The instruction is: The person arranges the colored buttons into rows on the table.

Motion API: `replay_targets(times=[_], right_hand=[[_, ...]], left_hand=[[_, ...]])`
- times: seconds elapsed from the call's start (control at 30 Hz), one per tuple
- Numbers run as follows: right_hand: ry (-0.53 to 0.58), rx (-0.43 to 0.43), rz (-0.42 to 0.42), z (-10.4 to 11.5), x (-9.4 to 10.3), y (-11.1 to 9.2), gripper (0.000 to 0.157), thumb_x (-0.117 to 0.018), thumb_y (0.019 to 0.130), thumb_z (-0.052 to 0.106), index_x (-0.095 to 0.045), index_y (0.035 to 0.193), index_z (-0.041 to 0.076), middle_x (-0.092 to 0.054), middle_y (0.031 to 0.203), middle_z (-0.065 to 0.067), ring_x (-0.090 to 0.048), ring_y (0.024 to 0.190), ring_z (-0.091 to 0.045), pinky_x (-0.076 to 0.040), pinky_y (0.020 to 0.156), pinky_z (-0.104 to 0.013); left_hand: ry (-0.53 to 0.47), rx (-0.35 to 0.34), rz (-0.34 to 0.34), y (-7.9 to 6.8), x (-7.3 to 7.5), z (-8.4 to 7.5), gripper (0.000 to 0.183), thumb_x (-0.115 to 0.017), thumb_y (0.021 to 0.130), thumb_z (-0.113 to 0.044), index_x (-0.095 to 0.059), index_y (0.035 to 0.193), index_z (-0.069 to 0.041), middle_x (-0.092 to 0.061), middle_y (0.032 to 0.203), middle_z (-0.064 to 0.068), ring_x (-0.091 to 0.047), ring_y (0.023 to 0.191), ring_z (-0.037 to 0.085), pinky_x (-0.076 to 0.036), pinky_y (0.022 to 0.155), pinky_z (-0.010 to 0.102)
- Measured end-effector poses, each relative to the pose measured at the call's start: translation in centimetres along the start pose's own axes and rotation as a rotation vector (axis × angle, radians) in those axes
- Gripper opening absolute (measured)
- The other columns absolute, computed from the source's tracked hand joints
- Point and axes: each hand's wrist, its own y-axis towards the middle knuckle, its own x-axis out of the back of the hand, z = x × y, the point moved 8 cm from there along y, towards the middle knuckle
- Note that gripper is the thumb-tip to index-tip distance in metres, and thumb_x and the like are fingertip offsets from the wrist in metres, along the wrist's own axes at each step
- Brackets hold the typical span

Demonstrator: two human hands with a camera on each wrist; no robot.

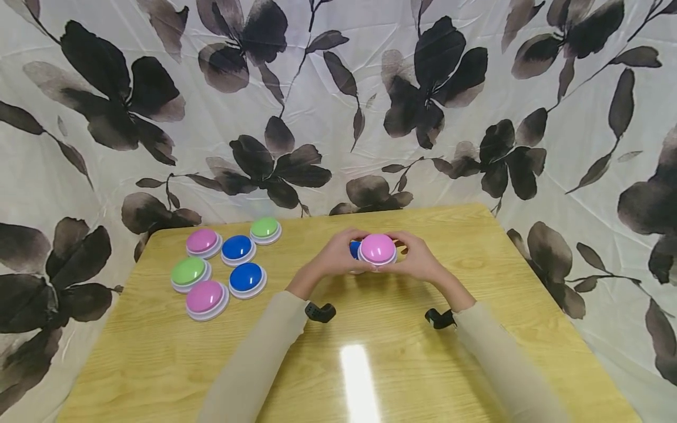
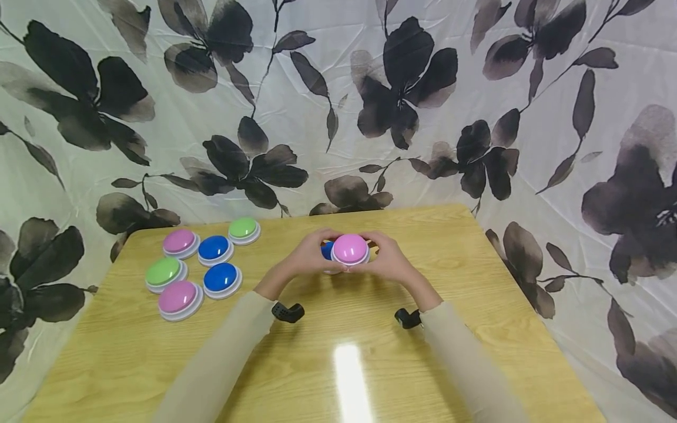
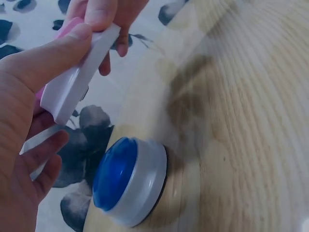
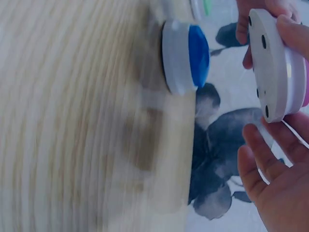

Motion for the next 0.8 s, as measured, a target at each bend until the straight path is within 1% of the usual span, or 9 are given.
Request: replay_targets(times=[0.13,0.27,0.43,0.63,0.73,0.8], right_hand=[[-0.015,0.004,-0.006,-0.8,1.0,0.5,0.074,-0.089,0.069,0.034,-0.057,0.133,0.014,-0.058,0.126,-0.002,-0.053,0.108,-0.021,-0.046,0.089,-0.047],[-0.026,0.004,-0.011,-1.6,1.5,0.8,0.075,-0.089,0.069,0.033,-0.057,0.134,0.013,-0.058,0.127,-0.004,-0.052,0.108,-0.022,-0.046,0.088,-0.048],[-0.004,-0.039,-0.005,-2.7,1.4,0.9,0.076,-0.089,0.070,0.034,-0.057,0.134,0.012,-0.057,0.129,-0.006,-0.053,0.109,-0.026,-0.045,0.089,-0.051],[0.009,-0.094,-0.018,-4.1,1.8,0.9,0.074,-0.088,0.071,0.029,-0.055,0.135,0.012,-0.055,0.129,-0.007,-0.053,0.110,-0.028,-0.044,0.091,-0.051],[0.013,-0.095,-0.017,-4.9,1.6,1.1,0.074,-0.088,0.072,0.027,-0.055,0.136,0.011,-0.055,0.129,-0.009,-0.053,0.110,-0.029,-0.045,0.091,-0.051],[0.014,-0.092,-0.012,-5.3,1.5,1.2,0.074,-0.089,0.071,0.028,-0.055,0.135,0.011,-0.054,0.128,-0.009,-0.053,0.110,-0.029,-0.045,0.091,-0.051]], left_hand=[[0.025,0.032,0.017,1.3,-0.2,0.1,0.081,-0.087,0.065,-0.051,-0.059,0.132,-0.015,-0.058,0.124,-0.003,-0.052,0.115,0.015,-0.043,0.099,0.041],[0.053,0.062,0.018,2.0,-0.7,0.5,0.079,-0.086,0.067,-0.050,-0.059,0.132,-0.015,-0.059,0.125,-0.002,-0.051,0.116,0.018,-0.043,0.098,0.041],[0.078,0.062,0.038,2.9,-1.6,1.2,0.076,-0.086,0.069,-0.047,-0.059,0.132,-0.013,-0.058,0.126,0.001,-0.051,0.118,0.021,-0.044,0.097,0.040],[0.079,0.057,0.072,4.2,-2.4,1.2,0.079,-0.085,0.069,-0.049,-0.059,0.133,-0.012,-0.058,0.129,0.003,-0.050,0.123,0.026,-0.041,0.100,0.042],[0.071,0.067,0.080,4.4,-2.6,1.3,0.077,-0.087,0.068,-0.046,-0.060,0.132,-0.011,-0.059,0.128,0.004,-0.050,0.123,0.027,-0.041,0.101,0.042],[0.073,0.073,0.084,4.4,-2.7,1.5,0.077,-0.088,0.068,-0.044,-0.060,0.132,-0.011,-0.059,0.128,0.003,-0.051,0.122,0.026,-0.041,0.101,0.041]])
